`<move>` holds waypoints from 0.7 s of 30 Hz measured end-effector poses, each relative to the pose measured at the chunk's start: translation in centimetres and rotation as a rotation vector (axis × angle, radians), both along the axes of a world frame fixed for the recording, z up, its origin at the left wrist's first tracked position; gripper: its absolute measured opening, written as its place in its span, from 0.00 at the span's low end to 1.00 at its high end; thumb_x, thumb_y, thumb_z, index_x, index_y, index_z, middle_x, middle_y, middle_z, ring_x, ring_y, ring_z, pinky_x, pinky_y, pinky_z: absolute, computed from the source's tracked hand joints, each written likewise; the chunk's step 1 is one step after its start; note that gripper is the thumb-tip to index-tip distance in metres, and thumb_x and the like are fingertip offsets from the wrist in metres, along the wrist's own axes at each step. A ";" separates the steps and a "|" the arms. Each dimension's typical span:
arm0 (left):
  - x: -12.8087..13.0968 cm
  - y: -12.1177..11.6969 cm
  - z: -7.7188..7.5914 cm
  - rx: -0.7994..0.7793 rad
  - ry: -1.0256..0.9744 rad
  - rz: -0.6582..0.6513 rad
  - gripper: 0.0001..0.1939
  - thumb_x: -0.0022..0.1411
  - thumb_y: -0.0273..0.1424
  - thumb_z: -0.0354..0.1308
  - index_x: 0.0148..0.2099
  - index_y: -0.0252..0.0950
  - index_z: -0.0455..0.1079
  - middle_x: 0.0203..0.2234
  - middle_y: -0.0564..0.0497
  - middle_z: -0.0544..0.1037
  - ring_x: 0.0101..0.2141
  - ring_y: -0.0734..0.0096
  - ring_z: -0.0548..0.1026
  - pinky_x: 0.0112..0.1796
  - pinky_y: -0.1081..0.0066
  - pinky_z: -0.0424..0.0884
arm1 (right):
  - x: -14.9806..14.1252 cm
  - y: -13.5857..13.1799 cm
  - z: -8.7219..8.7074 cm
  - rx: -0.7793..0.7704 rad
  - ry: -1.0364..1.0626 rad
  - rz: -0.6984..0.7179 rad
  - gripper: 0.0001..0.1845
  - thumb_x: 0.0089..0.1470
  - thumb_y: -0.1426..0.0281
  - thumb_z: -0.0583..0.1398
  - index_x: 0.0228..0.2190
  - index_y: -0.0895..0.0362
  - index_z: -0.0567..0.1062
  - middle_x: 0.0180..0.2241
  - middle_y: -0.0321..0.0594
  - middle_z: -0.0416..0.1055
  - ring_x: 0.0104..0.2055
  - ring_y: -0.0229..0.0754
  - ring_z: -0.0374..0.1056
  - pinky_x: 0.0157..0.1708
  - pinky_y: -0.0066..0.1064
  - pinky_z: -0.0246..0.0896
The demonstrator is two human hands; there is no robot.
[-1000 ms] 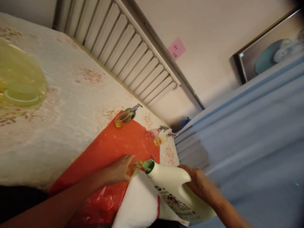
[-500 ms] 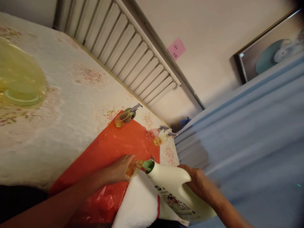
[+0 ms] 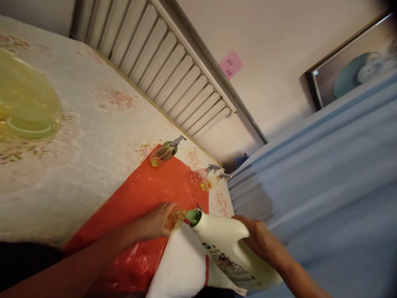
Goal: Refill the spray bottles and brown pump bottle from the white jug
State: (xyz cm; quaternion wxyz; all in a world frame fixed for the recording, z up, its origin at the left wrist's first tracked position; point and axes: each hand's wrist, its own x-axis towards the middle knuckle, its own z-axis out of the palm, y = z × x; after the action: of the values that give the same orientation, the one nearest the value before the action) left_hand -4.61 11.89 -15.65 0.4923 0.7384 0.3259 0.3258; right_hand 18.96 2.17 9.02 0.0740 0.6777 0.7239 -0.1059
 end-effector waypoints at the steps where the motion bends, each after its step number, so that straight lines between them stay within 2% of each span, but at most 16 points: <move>1: 0.0 0.0 0.0 -0.001 -0.002 0.002 0.36 0.44 0.31 0.63 0.58 0.37 0.62 0.55 0.41 0.69 0.56 0.50 0.68 0.55 0.58 0.65 | 0.0 0.0 0.0 0.000 -0.009 -0.001 0.16 0.49 0.77 0.52 0.37 0.54 0.74 0.28 0.34 0.77 0.32 0.39 0.74 0.32 0.24 0.65; 6: -0.1 0.0 0.0 -0.021 -0.001 -0.002 0.37 0.44 0.31 0.63 0.59 0.38 0.61 0.57 0.41 0.68 0.57 0.50 0.67 0.56 0.57 0.64 | -0.1 0.0 0.1 -0.016 -0.029 -0.024 0.19 0.49 0.76 0.53 0.42 0.53 0.75 0.30 0.35 0.78 0.32 0.40 0.75 0.32 0.25 0.66; 11: -0.2 0.0 0.1 -0.028 -0.011 -0.010 0.38 0.43 0.30 0.64 0.59 0.37 0.61 0.57 0.41 0.67 0.57 0.49 0.66 0.56 0.57 0.64 | -0.2 0.0 0.2 -0.019 -0.015 -0.018 0.17 0.48 0.77 0.52 0.37 0.53 0.74 0.29 0.34 0.78 0.32 0.38 0.74 0.32 0.24 0.64; 21: -0.4 -0.2 0.8 -0.011 -0.009 -0.011 0.31 0.46 0.33 0.63 0.55 0.41 0.64 0.53 0.45 0.71 0.55 0.50 0.68 0.54 0.57 0.66 | 0.1 0.0 0.0 -0.007 -0.003 0.004 0.15 0.48 0.78 0.52 0.36 0.54 0.74 0.27 0.34 0.77 0.31 0.38 0.74 0.32 0.24 0.64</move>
State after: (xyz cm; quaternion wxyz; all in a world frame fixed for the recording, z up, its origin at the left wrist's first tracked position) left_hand -5.01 11.71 -14.83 0.4994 0.7361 0.3214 0.3248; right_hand 19.03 2.20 9.02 0.0775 0.6763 0.7247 -0.1073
